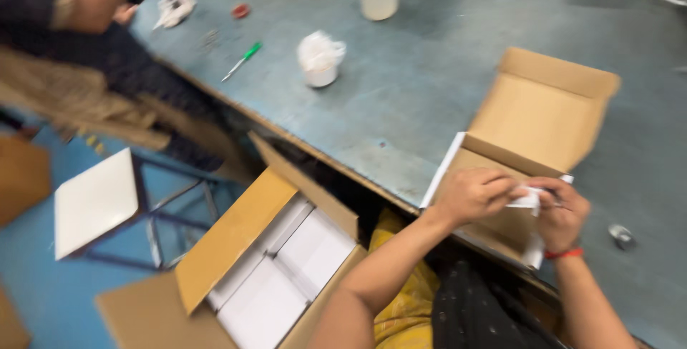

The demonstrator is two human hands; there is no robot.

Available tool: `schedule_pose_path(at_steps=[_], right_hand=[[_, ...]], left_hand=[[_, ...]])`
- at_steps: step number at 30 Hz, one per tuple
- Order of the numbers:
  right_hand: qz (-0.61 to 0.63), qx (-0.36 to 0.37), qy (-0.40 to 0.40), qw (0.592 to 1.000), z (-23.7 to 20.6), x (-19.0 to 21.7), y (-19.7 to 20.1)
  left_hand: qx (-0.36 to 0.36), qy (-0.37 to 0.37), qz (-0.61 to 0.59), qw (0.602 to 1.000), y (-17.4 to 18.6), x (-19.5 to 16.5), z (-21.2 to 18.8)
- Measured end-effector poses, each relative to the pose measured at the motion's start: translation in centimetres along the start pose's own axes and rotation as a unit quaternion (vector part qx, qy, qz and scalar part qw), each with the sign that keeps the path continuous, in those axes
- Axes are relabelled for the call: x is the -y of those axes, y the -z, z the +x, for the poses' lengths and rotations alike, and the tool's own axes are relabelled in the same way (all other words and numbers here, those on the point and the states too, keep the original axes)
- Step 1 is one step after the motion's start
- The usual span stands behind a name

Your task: The person opens a sealed cardboard box using a green screwdriver, then removes two white boxes. They open each white box, unwrap a round white ceiling light fixture from plastic, inspect it, and place it on the table. The process is repeated for a second fixture.

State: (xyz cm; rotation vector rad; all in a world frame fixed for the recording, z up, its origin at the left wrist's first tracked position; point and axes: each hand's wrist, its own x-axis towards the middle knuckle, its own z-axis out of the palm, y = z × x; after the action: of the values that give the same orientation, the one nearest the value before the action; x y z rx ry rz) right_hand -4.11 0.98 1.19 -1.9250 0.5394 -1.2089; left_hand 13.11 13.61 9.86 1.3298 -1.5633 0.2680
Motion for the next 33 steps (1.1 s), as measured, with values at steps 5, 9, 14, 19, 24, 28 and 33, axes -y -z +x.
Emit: schedule_pose_path(at_steps=[5,9,14,19,24,28,33], right_hand=[[0.025,-0.002,-0.007,1.0,-0.2,1.5,-0.7],[0.056,0.0,-0.002,0.998,-0.5,1.4,-0.9],[-0.003,-0.016,-0.029,0.999,-0.7,0.2,-0.8],[-0.004,-0.015,0.002,1.0,-0.7,-0.2,-0.6],[-0.034,-0.018,0.025,0.999,-0.8,-0.3,-0.3],[-0.022,-0.014,-0.014,1.0,-1.1,-0.9,-0.4],[0.068,0.011,-0.014,0.998,-1.8,-1.5,-0.6]], left_hand=[[-0.019,-0.014,0.026,0.999,0.2,-0.8,0.6],[-0.023,-0.01,0.01,1.0,0.0,-1.0,1.1],[0.0,0.01,-0.001,1.0,-0.3,-0.8,1.7],[0.034,0.063,-0.008,0.997,-0.3,-1.1,2.2],[0.055,0.18,-0.043,0.981,-0.7,-1.3,2.3],[0.035,0.298,-0.192,0.934,-1.4,-1.3,2.1],[-0.065,0.357,-0.434,0.825,-1.9,-1.5,2.3]])
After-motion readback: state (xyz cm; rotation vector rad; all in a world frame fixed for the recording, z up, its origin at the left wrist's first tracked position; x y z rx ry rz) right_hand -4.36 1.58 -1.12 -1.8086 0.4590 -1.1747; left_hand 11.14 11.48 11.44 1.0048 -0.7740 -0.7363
